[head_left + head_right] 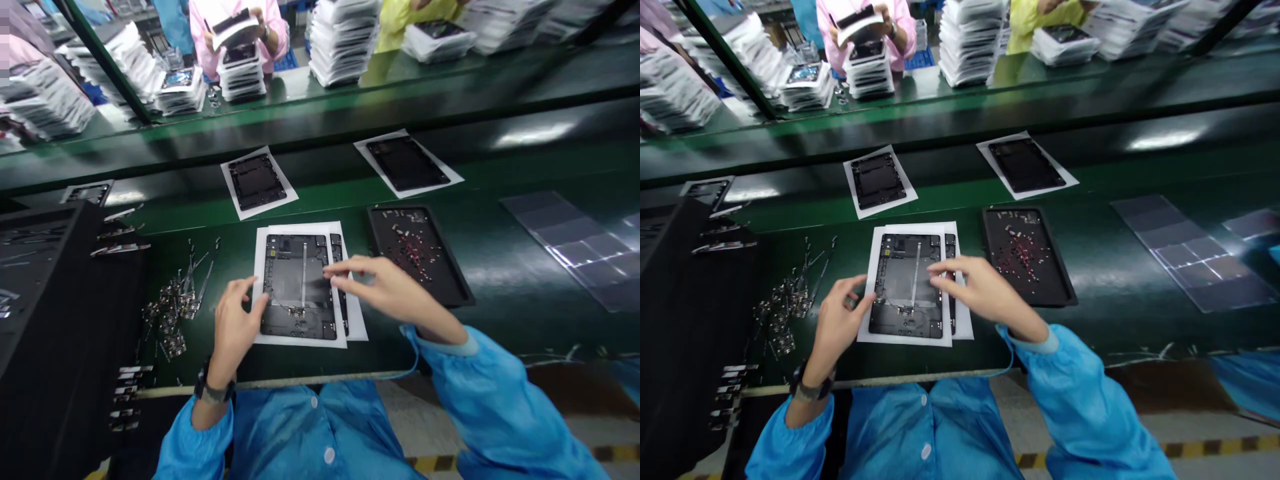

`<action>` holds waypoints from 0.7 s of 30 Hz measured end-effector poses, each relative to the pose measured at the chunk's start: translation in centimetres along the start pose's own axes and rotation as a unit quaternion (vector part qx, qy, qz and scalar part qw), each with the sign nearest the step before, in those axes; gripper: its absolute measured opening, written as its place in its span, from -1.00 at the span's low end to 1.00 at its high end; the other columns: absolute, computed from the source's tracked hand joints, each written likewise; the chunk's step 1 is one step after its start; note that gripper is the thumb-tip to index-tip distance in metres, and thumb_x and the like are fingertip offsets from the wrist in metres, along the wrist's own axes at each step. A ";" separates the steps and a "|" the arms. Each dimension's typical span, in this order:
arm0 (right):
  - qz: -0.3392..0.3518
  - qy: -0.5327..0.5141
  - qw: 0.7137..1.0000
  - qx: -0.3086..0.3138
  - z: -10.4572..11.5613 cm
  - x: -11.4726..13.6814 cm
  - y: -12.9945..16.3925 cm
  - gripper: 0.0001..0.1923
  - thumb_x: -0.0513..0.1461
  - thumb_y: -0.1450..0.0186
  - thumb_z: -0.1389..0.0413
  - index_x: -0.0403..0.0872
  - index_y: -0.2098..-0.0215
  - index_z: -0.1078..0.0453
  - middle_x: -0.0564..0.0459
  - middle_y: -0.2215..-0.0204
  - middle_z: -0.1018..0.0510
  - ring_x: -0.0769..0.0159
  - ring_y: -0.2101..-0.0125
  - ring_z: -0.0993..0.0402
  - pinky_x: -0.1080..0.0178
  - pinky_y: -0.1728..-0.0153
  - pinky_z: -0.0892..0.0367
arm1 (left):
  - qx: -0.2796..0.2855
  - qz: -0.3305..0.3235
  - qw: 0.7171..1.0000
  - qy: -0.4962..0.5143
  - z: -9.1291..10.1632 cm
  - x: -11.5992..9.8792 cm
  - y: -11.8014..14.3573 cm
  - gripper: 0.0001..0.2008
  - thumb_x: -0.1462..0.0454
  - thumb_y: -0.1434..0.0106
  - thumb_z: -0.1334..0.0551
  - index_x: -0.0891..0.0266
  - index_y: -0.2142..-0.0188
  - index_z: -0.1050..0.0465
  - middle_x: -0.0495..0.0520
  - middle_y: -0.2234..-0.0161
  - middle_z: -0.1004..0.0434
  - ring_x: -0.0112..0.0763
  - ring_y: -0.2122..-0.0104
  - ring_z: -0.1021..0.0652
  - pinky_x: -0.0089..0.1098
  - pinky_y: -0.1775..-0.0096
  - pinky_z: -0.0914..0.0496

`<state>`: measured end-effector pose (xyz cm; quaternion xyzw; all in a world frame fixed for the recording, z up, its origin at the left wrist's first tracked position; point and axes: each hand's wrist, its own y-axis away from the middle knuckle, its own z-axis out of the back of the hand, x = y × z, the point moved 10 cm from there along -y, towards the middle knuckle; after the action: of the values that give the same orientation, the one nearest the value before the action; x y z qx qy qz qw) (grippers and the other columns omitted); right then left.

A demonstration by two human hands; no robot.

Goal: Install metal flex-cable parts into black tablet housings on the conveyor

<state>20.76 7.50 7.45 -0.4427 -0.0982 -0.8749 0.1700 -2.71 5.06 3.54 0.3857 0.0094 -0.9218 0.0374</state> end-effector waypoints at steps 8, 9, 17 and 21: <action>-0.223 0.108 0.960 -0.131 4.2 -5.9 -17.5 -0.76 -0.23 -0.31 -0.18 -0.20 0.11 -0.53 -0.17 0.12 -0.63 0.17 0.10 -0.55 0.27 0.09 -0.38 | 0.073 0.141 0.986 -0.052 -3.0 3.1 -6.9 -0.88 0.23 -0.15 -0.37 0.22 0.38 -0.50 0.07 0.43 -0.58 -0.28 0.34 -0.57 -0.39 0.32 -0.30; -0.243 0.114 0.953 -0.139 3.8 -6.4 -19.2 -0.74 -0.21 -0.30 -0.20 -0.22 0.11 -0.52 -0.21 0.13 -0.62 0.13 0.09 -0.55 0.25 0.09 -0.39 | 0.070 0.141 0.986 -0.048 -3.1 2.9 -7.0 -0.87 0.26 -0.14 -0.37 0.21 0.47 -0.46 0.06 0.46 -0.57 -0.29 0.36 -0.56 -0.40 0.34 -0.29; -0.341 0.108 0.924 -0.138 -0.2 -7.8 -25.7 -0.56 -0.10 -0.27 -0.27 -0.23 -0.01 -0.44 -0.25 0.02 -0.53 0.08 0.02 -0.50 0.11 0.04 -0.43 | 0.020 0.140 0.988 0.057 -3.3 2.9 -6.2 -0.81 0.37 -0.14 -0.28 0.20 0.55 -0.34 0.12 0.44 -0.59 -0.25 0.33 -0.58 -0.38 0.31 -0.31; -0.374 0.098 0.914 -0.120 -1.3 -8.3 -27.2 -0.64 -0.13 -0.39 -0.14 -0.14 -0.08 -0.37 -0.11 -0.03 -0.47 0.17 0.06 -0.48 0.03 0.06 -0.46 | 0.024 0.150 0.974 0.167 -2.7 4.1 -6.5 -0.88 0.35 -0.14 -0.22 0.22 0.52 -0.37 0.05 0.52 -0.57 -0.34 0.45 -0.58 -0.45 0.40 -0.34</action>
<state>13.89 33.88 -0.63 -0.3029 -0.1337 -0.9186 -0.2156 -4.19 11.41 -1.36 0.5324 -0.0648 -0.8281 0.1634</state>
